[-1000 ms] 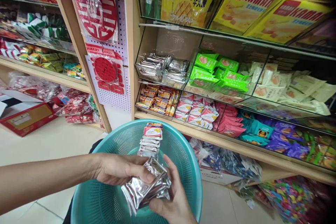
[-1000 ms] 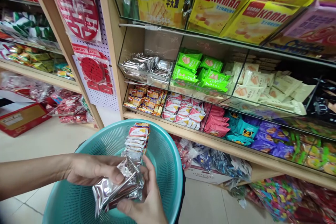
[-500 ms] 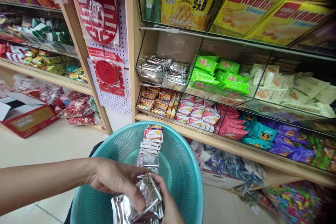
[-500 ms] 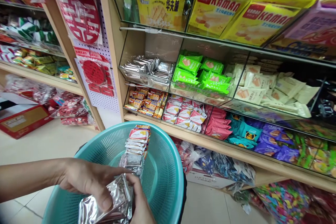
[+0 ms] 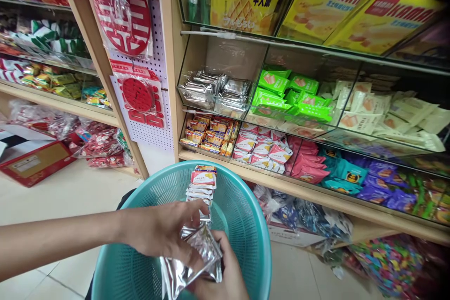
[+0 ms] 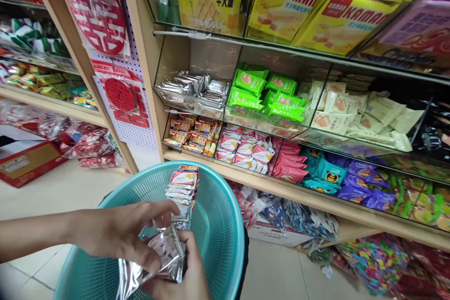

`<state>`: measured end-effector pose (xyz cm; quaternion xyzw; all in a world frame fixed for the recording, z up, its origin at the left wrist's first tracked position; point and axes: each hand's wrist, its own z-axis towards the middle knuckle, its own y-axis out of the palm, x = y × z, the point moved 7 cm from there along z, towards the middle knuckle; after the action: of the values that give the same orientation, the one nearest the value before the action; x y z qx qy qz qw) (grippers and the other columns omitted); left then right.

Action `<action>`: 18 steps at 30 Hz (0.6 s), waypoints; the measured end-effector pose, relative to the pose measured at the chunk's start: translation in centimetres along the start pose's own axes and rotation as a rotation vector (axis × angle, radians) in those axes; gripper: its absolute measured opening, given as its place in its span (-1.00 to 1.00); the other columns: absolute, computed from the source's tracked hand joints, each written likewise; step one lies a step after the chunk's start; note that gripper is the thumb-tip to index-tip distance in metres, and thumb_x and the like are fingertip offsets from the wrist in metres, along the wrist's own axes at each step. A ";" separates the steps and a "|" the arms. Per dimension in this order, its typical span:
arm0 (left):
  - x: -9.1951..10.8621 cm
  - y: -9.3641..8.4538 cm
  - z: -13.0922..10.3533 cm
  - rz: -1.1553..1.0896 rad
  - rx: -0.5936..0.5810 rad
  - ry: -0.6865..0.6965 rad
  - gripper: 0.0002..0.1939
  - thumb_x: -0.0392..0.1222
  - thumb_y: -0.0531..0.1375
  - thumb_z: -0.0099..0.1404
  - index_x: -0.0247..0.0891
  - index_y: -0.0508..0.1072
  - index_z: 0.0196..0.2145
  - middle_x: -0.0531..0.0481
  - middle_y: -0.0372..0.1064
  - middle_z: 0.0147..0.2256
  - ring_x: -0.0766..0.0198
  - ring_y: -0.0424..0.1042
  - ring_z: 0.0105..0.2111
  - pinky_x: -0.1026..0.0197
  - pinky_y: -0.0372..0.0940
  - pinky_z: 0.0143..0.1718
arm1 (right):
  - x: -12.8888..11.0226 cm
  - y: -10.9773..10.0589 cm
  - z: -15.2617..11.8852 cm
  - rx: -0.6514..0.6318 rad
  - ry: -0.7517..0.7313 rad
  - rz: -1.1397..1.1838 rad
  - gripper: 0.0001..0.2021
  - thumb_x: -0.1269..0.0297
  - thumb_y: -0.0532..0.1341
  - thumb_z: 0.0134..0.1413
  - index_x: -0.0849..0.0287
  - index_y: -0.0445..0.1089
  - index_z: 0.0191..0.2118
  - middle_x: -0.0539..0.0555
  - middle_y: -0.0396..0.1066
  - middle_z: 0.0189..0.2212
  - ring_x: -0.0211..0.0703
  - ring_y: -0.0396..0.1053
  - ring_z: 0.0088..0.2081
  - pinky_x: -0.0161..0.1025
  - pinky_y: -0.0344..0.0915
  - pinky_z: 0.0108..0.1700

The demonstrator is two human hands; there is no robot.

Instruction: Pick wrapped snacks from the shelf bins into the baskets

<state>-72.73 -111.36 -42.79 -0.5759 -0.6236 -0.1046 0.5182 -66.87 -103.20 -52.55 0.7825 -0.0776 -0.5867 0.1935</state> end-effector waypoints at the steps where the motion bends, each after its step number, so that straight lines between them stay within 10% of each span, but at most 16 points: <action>1: 0.5 -0.4 -0.2 0.070 0.073 0.035 -0.43 -0.01 0.33 0.00 -0.28 0.27 -0.09 -0.06 0.37 -0.23 0.16 0.37 -0.29 0.24 0.22 -0.38 | -0.1 -0.3 0.0 0.020 0.010 -0.032 -0.34 0.25 0.52 -0.55 0.08 0.22 -0.22 -0.12 0.44 -0.49 -0.35 0.25 -0.66 -0.42 0.15 -0.70; 8: 3.0 -0.4 -1.2 0.333 0.335 0.291 -0.81 -0.13 0.11 0.28 -0.23 0.33 -0.17 -0.03 0.32 -0.27 0.24 0.32 -0.33 0.22 0.18 -0.35 | -2.7 -1.2 0.9 0.095 -0.144 -0.048 -0.45 0.20 0.45 -0.32 0.08 0.19 -0.18 -0.14 0.34 -0.50 -0.39 0.14 -0.62 -0.45 0.13 -0.70; 18: 2.6 -0.1 -0.6 0.396 0.362 0.302 -0.86 -0.23 0.17 0.23 -0.24 0.30 -0.24 -0.04 0.28 -0.25 0.24 0.29 -0.34 0.24 0.22 -0.33 | -3.4 -1.2 1.3 0.162 -0.138 -0.115 -0.48 0.22 0.43 -0.28 0.08 0.20 -0.17 -0.12 0.33 -0.51 -0.35 0.14 -0.60 -0.41 0.13 -0.68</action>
<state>-71.95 -110.25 -40.48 -0.5624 -0.4238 0.0265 0.7096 -69.23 -101.21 -50.26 0.7564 -0.0928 -0.6413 0.0896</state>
